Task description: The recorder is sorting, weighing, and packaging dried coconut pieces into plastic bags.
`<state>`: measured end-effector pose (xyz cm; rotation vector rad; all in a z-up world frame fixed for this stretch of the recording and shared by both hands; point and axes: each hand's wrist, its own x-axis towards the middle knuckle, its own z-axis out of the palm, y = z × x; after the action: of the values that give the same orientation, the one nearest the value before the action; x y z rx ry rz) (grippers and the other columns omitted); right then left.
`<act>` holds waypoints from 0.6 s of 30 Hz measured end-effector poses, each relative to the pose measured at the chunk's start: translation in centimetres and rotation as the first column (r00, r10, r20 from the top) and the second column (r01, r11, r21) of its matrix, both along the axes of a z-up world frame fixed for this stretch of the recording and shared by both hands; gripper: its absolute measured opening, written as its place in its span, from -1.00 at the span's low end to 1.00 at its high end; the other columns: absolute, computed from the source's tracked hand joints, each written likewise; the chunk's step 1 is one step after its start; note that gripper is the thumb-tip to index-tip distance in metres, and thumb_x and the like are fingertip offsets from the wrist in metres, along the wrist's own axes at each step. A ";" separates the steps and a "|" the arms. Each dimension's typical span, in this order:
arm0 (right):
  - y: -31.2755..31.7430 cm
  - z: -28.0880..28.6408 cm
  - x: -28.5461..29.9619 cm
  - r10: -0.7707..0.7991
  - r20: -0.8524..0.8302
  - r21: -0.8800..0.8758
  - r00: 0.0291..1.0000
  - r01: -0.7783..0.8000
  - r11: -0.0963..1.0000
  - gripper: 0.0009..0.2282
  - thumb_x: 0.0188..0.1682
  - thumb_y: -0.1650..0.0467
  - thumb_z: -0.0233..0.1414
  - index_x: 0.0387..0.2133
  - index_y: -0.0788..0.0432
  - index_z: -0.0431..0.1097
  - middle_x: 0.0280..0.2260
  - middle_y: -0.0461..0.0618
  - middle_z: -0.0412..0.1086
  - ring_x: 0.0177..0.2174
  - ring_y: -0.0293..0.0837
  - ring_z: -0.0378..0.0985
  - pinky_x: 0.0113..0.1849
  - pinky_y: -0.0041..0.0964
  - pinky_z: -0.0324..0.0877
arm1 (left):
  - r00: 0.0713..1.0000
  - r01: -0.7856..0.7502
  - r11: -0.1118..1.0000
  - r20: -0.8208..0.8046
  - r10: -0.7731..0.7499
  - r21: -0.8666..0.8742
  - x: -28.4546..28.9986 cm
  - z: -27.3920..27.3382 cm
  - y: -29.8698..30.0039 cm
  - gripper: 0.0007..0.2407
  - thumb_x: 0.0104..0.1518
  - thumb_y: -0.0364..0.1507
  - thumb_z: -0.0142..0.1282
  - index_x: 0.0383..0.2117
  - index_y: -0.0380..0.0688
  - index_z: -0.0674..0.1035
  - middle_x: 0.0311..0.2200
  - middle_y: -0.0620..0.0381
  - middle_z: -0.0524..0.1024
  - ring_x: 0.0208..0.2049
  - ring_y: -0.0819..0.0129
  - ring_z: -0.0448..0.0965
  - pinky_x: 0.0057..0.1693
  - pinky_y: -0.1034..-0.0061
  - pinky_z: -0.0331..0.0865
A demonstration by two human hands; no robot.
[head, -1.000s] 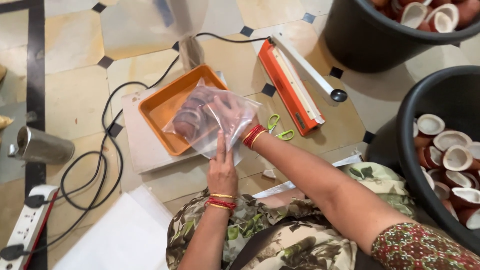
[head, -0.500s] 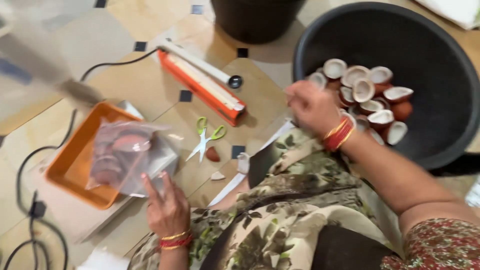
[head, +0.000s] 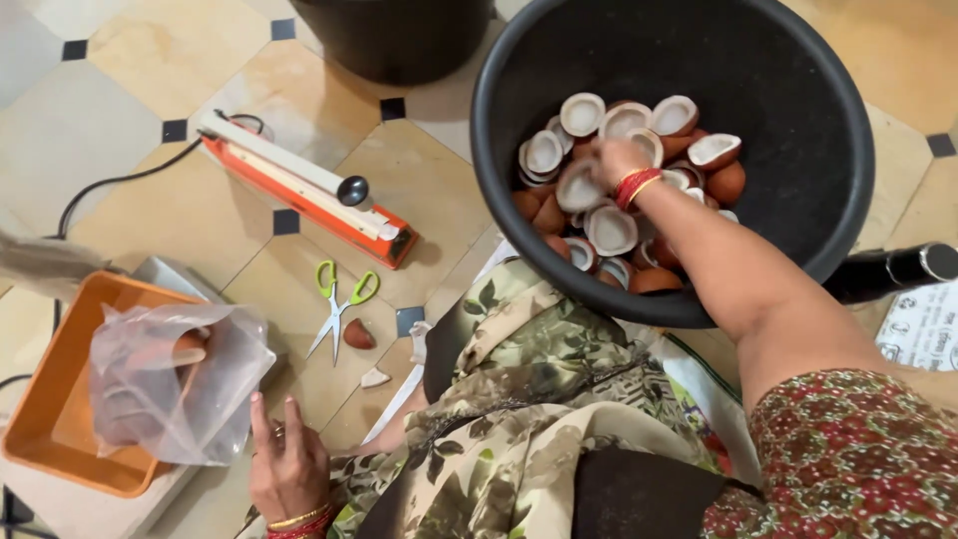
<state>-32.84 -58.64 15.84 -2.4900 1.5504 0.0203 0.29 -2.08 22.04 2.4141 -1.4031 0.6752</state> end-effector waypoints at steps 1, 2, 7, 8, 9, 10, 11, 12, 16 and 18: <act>-0.8 0.3 -0.9 -0.011 0.001 0.004 1.000 0.011 1.000 -0.68 -0.10 0.32 0.21 -0.05 0.09 0.50 -0.12 0.23 0.53 -0.11 0.21 0.55 -0.05 0.08 0.43 | 1.000 0.011 1.000 0.001 -0.011 0.004 0.0 -0.2 -0.1 -0.67 0.10 -0.56 0.17 0.04 -0.09 0.62 0.33 -0.08 0.41 -0.33 0.15 0.65 -0.22 0.37 0.51; -1.6 0.6 -1.8 -0.084 0.065 -0.003 0.994 0.085 0.996 -0.71 -0.08 0.34 0.19 -0.07 0.09 0.52 -0.13 0.24 0.53 -0.12 0.21 0.57 -0.04 0.05 0.43 | 1.000 0.016 1.000 -0.022 -0.015 0.025 0.1 -0.5 -0.1 -0.67 0.09 -0.57 0.17 0.03 -0.11 0.63 0.32 -0.10 0.41 -0.32 0.14 0.66 -0.22 0.36 0.51; -2.9 0.2 -4.8 -0.094 -0.089 0.099 0.992 0.103 0.990 -0.57 -0.29 0.35 0.33 -0.09 0.11 0.50 -0.18 0.24 0.53 -0.13 0.19 0.55 -0.09 0.04 0.43 | 0.996 0.091 0.996 -0.010 -0.090 0.008 0.3 -1.0 -0.4 -0.68 0.09 -0.57 0.15 0.02 -0.13 0.60 0.33 -0.07 0.38 -0.21 0.05 0.65 0.06 0.26 0.55; -3.1 -1.5 -5.2 0.059 -0.219 0.277 0.974 0.004 0.961 -0.55 -0.32 0.33 0.36 -0.10 0.13 0.53 -0.19 0.19 0.56 -0.17 0.13 0.62 -0.10 -0.01 0.49 | 0.996 0.084 0.995 -0.021 -0.084 0.044 0.4 -1.1 -0.4 -0.69 0.08 -0.57 0.15 0.00 -0.13 0.60 0.32 -0.07 0.38 -0.21 0.05 0.65 0.08 0.25 0.54; -3.3 -3.1 -5.5 0.232 -0.313 0.455 0.921 -0.069 0.888 -0.53 -0.35 0.32 0.38 -0.10 0.15 0.56 -0.20 0.14 0.60 -0.20 0.07 0.68 -0.11 -0.05 0.54 | 0.997 0.075 0.994 -0.032 -0.073 0.080 0.4 -1.1 -0.3 -0.70 0.07 -0.57 0.16 -0.02 -0.13 0.60 0.31 -0.07 0.39 -0.20 0.04 0.66 0.10 0.24 0.52; -2.0 -2.5 -4.9 0.233 -0.311 0.456 0.921 -0.070 0.887 -0.53 -0.35 0.32 0.38 -0.10 0.15 0.56 -0.20 0.14 0.60 -0.20 0.07 0.68 -0.11 -0.05 0.54 | 0.997 0.075 0.994 -0.031 -0.073 0.081 0.4 -1.1 -0.2 -0.70 0.07 -0.57 0.16 -0.02 -0.13 0.60 0.31 -0.07 0.39 -0.20 0.04 0.66 0.10 0.24 0.52; -0.8 -1.7 -4.1 0.191 -0.394 0.479 0.899 0.023 0.878 -0.54 -0.31 0.25 0.36 -0.12 0.20 0.58 -0.21 0.15 0.62 -0.20 0.08 0.69 -0.11 -0.05 0.53 | 0.996 0.078 0.993 -0.051 -0.073 0.084 0.4 -1.0 -0.2 -0.69 0.07 -0.56 0.16 -0.02 -0.13 0.60 0.31 -0.07 0.38 -0.21 0.08 0.67 0.10 0.21 0.53; 0.5 -0.9 -3.3 0.153 -0.475 0.493 0.866 0.118 0.862 -0.52 -0.27 0.19 0.33 -0.14 0.25 0.60 -0.21 0.16 0.63 -0.20 0.09 0.69 -0.11 -0.04 0.53 | 0.995 0.080 0.993 -0.070 -0.074 0.087 0.4 -1.0 -0.1 -0.69 0.06 -0.56 0.16 -0.02 -0.13 0.59 0.31 -0.07 0.37 -0.22 0.12 0.67 0.11 0.19 0.53; 1.2 -1.4 -2.8 0.122 -0.576 0.490 0.808 0.222 0.843 -0.48 -0.22 0.10 0.30 -0.17 0.32 0.62 -0.21 0.17 0.65 -0.21 0.11 0.69 -0.11 -0.03 0.53 | 0.999 0.038 0.996 -0.017 -0.037 0.077 0.3 -1.2 0.2 -0.70 0.07 -0.55 0.16 -0.03 -0.12 0.60 0.31 -0.04 0.38 -0.15 0.02 0.67 0.00 0.28 0.57; 0.3 -2.7 -4.0 0.125 -0.509 0.420 0.852 0.118 0.900 -0.42 -0.25 0.05 0.34 -0.13 0.27 0.58 -0.15 0.18 0.57 -0.14 0.12 0.62 -0.04 -0.04 0.46 | 0.999 0.003 0.997 -0.051 0.001 0.082 0.4 -1.2 0.1 -0.70 0.05 -0.55 0.18 -0.05 -0.13 0.63 0.30 -0.05 0.39 -0.21 0.00 0.67 -0.18 0.32 0.55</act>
<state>-36.83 -58.36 13.09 -2.2089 1.4914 1.0211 0.68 -1.94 20.83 2.4740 -1.4384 0.5616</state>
